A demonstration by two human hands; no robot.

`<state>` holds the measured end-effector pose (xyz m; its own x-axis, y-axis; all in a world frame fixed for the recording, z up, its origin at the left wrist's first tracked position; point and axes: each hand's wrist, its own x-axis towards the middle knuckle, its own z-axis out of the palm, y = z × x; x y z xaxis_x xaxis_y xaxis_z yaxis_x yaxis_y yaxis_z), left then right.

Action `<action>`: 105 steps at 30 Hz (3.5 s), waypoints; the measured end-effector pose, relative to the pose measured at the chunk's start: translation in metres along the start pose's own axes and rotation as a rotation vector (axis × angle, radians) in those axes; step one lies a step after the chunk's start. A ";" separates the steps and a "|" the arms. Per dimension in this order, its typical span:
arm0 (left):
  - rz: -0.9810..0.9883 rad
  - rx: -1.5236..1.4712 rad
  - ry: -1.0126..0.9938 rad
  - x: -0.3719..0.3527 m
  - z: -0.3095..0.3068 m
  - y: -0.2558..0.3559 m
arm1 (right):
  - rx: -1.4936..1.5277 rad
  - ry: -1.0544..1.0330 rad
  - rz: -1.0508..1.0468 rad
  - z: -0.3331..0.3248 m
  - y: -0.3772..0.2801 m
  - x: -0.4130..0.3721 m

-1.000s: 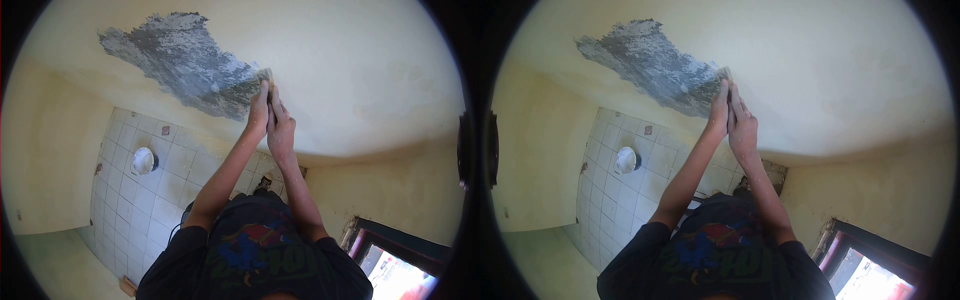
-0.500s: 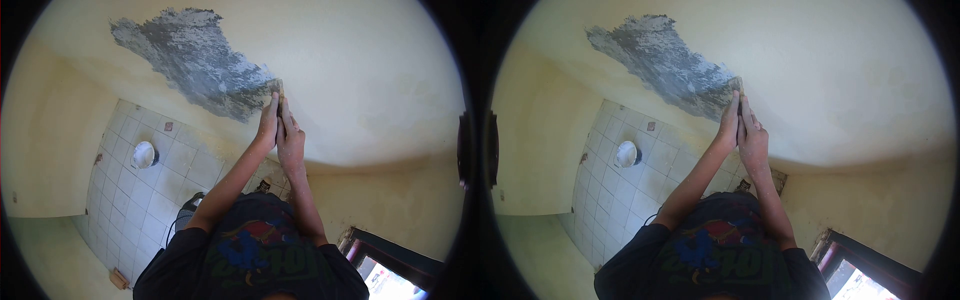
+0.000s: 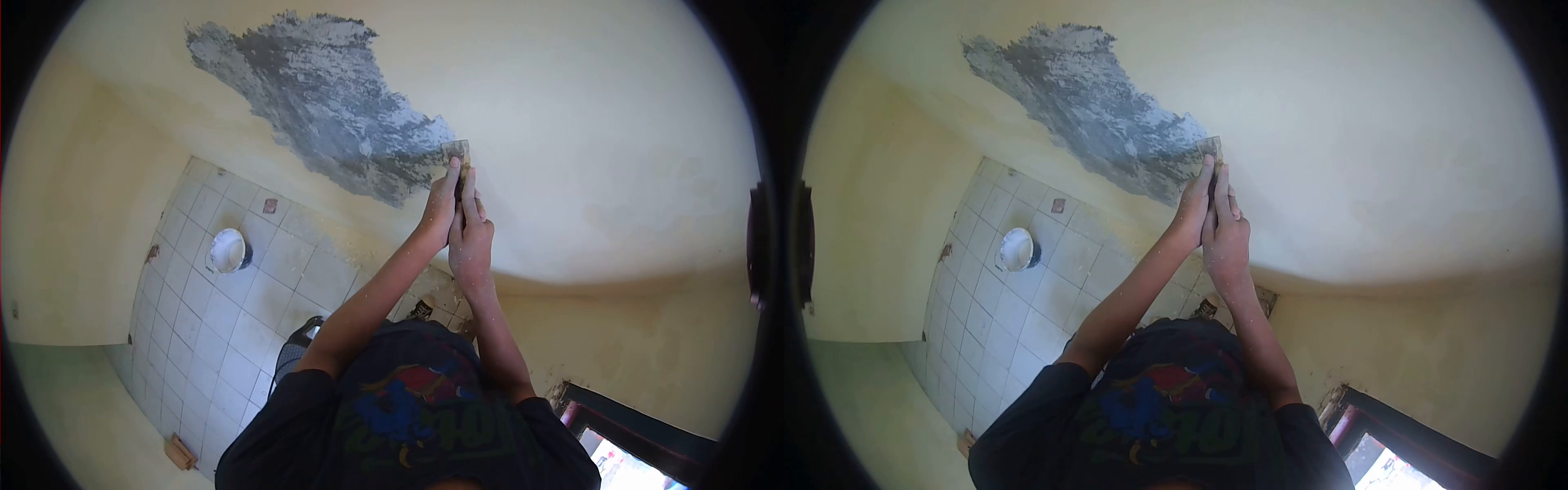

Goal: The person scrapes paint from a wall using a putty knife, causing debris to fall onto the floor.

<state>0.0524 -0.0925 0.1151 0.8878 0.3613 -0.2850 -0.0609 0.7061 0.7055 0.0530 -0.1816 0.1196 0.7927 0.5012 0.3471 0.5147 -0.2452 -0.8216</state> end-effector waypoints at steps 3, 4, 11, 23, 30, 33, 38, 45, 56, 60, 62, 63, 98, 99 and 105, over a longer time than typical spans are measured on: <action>0.041 0.012 -0.012 -0.006 0.001 0.002 | 0.033 -0.062 0.021 -0.004 -0.006 -0.004; 0.071 0.039 -0.021 -0.008 0.001 0.003 | 0.034 -0.067 0.022 -0.006 -0.003 -0.007; 0.177 -0.041 -0.011 0.002 0.023 0.047 | -0.150 -0.031 -0.188 -0.008 -0.036 0.041; 0.194 -0.093 0.005 -0.006 0.020 0.077 | -0.138 -0.020 -0.244 0.000 -0.060 0.049; -0.080 -0.214 -0.019 -0.008 0.017 0.047 | -0.181 -0.136 -0.072 -0.015 -0.058 0.023; -0.098 -0.273 -0.031 -0.017 0.017 0.055 | -0.225 -0.145 -0.127 -0.017 -0.062 0.021; -0.112 -0.149 0.022 -0.009 0.011 0.057 | -0.279 0.002 -0.258 0.003 -0.057 0.017; -0.110 -0.194 -0.264 -0.011 -0.001 0.033 | -0.077 -0.020 0.062 -0.011 -0.034 0.005; -0.074 -0.200 -0.416 0.001 0.001 0.031 | 0.396 -0.075 0.390 -0.022 -0.041 0.019; -0.053 -0.162 -0.455 -0.001 -0.002 0.018 | 0.352 -0.020 0.243 -0.008 -0.030 0.017; -0.042 -0.038 -0.406 0.012 -0.010 0.031 | 0.258 0.036 0.091 0.000 -0.032 0.030; -0.016 0.092 -0.353 0.016 -0.010 0.038 | 0.171 0.009 0.106 0.000 -0.046 0.040; -0.111 -0.130 -0.248 -0.016 0.018 0.047 | 0.131 0.110 0.236 -0.001 -0.061 0.016; -0.082 -0.148 -0.248 -0.017 0.019 0.047 | 0.178 0.087 0.195 -0.004 -0.062 0.015; -0.192 -0.089 -0.208 -0.016 0.021 0.050 | 0.118 0.124 0.231 -0.001 -0.050 0.012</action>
<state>0.0442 -0.0758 0.1683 0.9609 0.0900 -0.2617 0.0853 0.8034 0.5893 0.0369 -0.1643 0.1649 0.9221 0.3361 0.1917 0.2803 -0.2385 -0.9298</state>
